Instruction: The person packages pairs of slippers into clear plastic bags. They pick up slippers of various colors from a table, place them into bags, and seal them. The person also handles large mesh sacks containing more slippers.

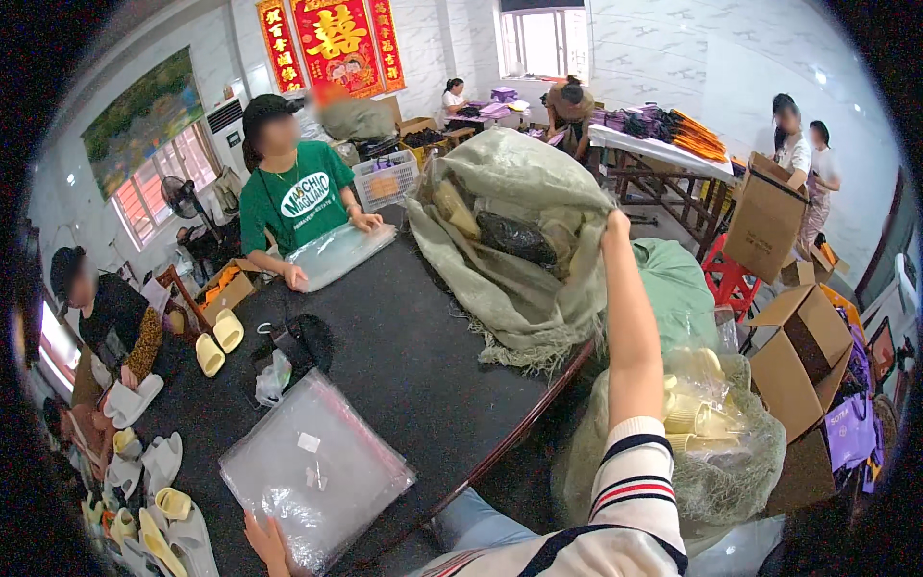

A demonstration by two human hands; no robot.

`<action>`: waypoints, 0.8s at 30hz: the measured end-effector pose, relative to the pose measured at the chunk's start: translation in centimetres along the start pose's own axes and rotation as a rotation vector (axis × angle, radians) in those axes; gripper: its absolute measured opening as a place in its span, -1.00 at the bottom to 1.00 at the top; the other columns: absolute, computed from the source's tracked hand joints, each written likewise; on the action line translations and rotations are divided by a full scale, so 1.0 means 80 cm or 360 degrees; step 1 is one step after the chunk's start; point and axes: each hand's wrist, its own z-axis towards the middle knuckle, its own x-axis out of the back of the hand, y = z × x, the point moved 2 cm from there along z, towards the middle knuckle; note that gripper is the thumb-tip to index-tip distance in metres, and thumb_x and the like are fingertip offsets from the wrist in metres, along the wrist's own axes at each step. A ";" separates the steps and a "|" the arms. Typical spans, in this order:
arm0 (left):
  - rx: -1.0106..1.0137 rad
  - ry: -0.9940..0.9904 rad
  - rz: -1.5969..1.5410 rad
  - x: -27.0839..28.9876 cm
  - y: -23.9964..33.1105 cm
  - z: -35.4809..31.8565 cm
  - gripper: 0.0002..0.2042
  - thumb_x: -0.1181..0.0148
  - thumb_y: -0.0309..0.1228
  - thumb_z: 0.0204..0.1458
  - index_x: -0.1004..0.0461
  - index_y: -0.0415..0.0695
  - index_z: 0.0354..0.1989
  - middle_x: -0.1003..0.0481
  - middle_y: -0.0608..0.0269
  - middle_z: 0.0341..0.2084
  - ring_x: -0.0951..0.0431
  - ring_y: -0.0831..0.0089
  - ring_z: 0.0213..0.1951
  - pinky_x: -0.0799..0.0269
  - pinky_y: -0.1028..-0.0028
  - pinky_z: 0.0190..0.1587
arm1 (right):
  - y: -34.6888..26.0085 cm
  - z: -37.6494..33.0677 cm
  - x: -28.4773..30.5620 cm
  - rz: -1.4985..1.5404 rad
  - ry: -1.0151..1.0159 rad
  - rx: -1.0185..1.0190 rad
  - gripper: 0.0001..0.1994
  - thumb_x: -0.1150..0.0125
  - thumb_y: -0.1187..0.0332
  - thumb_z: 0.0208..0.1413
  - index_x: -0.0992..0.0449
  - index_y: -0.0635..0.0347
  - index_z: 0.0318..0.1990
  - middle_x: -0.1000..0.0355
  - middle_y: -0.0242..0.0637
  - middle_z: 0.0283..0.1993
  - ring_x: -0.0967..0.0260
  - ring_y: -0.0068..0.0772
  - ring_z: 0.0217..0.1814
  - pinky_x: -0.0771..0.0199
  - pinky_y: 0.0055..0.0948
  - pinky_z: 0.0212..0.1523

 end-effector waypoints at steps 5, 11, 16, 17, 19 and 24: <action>0.0010 0.0086 -0.0079 0.017 -0.029 -0.015 -0.33 -0.04 -0.17 0.14 -0.02 -0.29 0.34 -0.13 -0.15 0.29 -0.09 0.00 0.32 0.12 0.08 0.34 | 0.055 -0.059 -0.070 -0.0474 -0.0009 -0.0045 -0.59 0.17 0.23 0.24 -0.31 0.30 0.13 -0.35 -0.01 0.08 -0.39 -0.01 0.01 -0.37 0.08 -0.03; -0.0014 -0.0123 -0.0110 -0.007 0.058 0.010 -0.33 -0.01 -0.15 0.15 -0.01 -0.31 0.34 -0.13 -0.16 0.28 -0.09 0.01 0.32 0.13 0.09 0.35 | 0.081 -0.062 0.039 -0.1015 -0.0128 0.0259 -0.70 -0.16 0.14 -0.18 -0.39 0.13 -0.35 -0.29 -0.25 -0.34 -0.21 -0.28 -0.27 -0.25 -0.31 -0.23; 0.0055 -0.0003 0.0051 0.012 -0.002 -0.002 -0.33 -0.03 -0.13 0.14 -0.05 -0.31 0.32 -0.14 -0.14 0.28 -0.08 -0.01 0.32 0.12 0.07 0.34 | 0.144 -0.145 0.020 -0.1915 0.0050 0.0672 -0.51 -0.27 0.22 -0.15 -0.48 0.38 -0.07 -0.45 0.13 -0.06 -0.41 0.03 0.04 -0.38 -0.18 0.00; 0.0077 -0.0005 0.0088 0.019 -0.013 -0.007 -0.33 -0.02 -0.13 0.15 -0.04 -0.32 0.32 -0.13 -0.13 0.28 -0.07 0.00 0.33 0.13 0.07 0.34 | 0.146 -0.146 0.019 -0.1942 -0.0018 0.0561 -0.48 -0.28 0.19 -0.16 -0.48 0.43 -0.07 -0.44 0.21 -0.03 -0.41 0.11 0.06 -0.40 -0.16 0.02; -0.0168 0.0021 0.0042 -0.004 0.033 0.011 -0.42 -0.03 -0.14 0.14 -0.17 -0.28 0.23 -0.24 -0.16 0.16 -0.20 -0.05 0.18 -0.04 0.05 0.20 | 0.081 -0.084 0.090 -0.2117 0.0193 0.0595 -0.60 -0.16 0.27 -0.10 -0.52 0.40 -0.13 -0.50 0.19 -0.17 -0.46 0.16 -0.07 -0.45 -0.13 -0.05; -0.0418 0.0165 0.0147 0.039 0.062 0.001 -0.56 -0.03 -0.11 0.14 -0.40 -0.12 0.10 -0.40 -0.23 0.00 -0.42 -0.17 -0.05 -0.32 -0.06 -0.02 | 0.045 -0.073 0.003 -0.2127 0.0244 0.1204 -0.66 0.00 0.38 -0.04 -0.53 0.26 -0.10 -0.49 0.15 -0.17 -0.45 0.16 -0.09 -0.42 -0.10 -0.07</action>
